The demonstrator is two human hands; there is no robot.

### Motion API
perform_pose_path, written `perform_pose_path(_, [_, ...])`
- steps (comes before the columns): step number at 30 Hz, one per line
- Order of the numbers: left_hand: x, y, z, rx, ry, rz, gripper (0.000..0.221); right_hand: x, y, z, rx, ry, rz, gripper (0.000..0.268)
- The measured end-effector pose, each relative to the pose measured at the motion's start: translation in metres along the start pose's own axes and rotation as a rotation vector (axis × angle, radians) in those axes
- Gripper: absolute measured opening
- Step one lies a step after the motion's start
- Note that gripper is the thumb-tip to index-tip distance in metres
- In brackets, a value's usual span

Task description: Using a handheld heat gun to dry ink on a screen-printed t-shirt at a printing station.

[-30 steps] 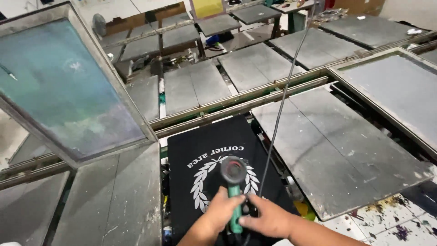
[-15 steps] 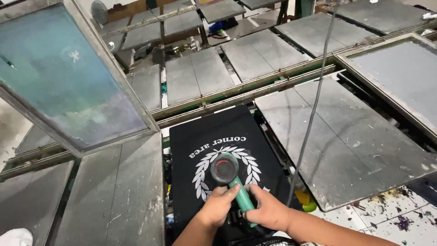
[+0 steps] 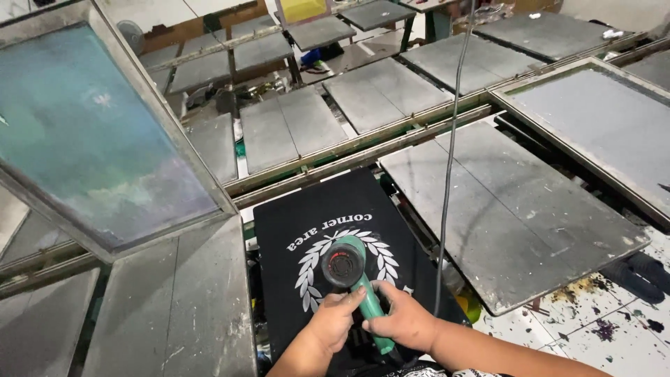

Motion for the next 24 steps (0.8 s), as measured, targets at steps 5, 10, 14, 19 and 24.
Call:
perform_pose_path(5, [0.01,0.002,0.005,0.03,0.002,0.122,0.028,-0.011,-0.001,0.006,-0.002,0.019,-0.076,0.048])
perform_pose_path(10, [-0.005,0.037,-0.027,0.135,0.062,0.599,0.035,-0.013,-0.007,0.014,-0.154,0.018,-0.105,0.032])
perform_pose_path(14, [0.006,0.023,-0.007,-0.024,-0.109,0.671,0.027,-0.013,-0.004,0.024,-0.152,0.107,-0.078,0.032])
perform_pose_path(19, [0.026,0.0,0.001,0.104,-0.073,0.16,0.036,0.0,-0.022,0.018,-0.221,0.057,-0.083,0.026])
perform_pose_path(24, [0.067,-0.01,0.008,0.045,0.093,-0.106,0.017,-0.007,-0.037,0.003,-0.334,0.232,0.235,0.027])
Point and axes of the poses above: each hand's wrist, its own z-axis towards the middle knuckle, its own x-axis out of the back of the hand, y = z × x, the point moved 1 cm from there along z, towards the middle knuckle
